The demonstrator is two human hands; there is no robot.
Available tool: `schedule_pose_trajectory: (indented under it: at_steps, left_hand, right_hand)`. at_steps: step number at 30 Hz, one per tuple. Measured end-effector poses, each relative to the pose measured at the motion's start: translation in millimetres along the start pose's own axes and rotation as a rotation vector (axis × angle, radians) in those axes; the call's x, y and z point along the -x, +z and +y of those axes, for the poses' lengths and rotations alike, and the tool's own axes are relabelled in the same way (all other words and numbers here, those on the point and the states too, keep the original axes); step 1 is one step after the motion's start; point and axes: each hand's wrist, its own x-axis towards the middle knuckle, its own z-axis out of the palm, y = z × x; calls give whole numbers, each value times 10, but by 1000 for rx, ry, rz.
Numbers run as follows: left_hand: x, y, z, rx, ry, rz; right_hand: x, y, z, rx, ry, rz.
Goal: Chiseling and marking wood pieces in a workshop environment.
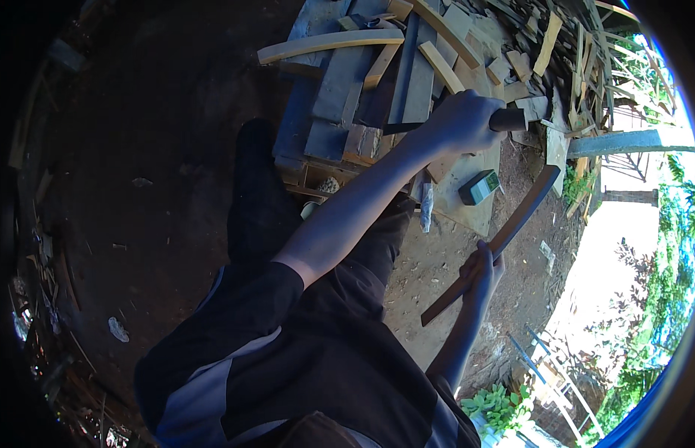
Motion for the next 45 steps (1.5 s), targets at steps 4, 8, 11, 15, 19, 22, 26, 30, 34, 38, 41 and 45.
schedule_pose_trajectory:
  at_steps: [4, 8, 11, 15, 19, 22, 26, 30, 34, 38, 41, 45]
  left_hand:
    - [56, -4, -97, 85, 18, 95]
    - [100, -5, -143, 93, 10, 110]
    - [101, -47, -109, 128, 17, 114]
    - [52, -109, -127, 203, -74, -22]
    - [42, -109, -174, 211, 11, 103]
    - [19, -167, -145, 251, -15, 73]
    - [40, -251, -118, 272, -67, 24]
    - [47, -240, -145, 289, -72, 28]
    - [42, -267, -165, 325, -75, 43]
    - [4, -337, -194, 368, -87, 59]
    - [5, -356, -215, 380, -52, 90]
    - [8, -310, -236, 405, -10, 139]
  right_hand:
    - [32, 85, -19, -4, -12, -37]
    - [5, 84, -31, 2, -44, -28]
    - [5, 86, -26, 41, -39, -21]
    - [56, 189, -101, 102, -23, -12]
    - [79, 251, -164, 111, -27, -5]
    - [48, 213, -224, 169, -66, -4]
    - [64, 183, -362, 119, -86, 35]
    - [56, 171, -385, 130, -122, 56]
    - [85, 220, -444, 171, -98, 36]
    - [97, 236, -573, 271, -104, 28]
    - [41, 207, -752, 253, -126, 30]
    - [-25, 146, -1016, 199, -208, 30]
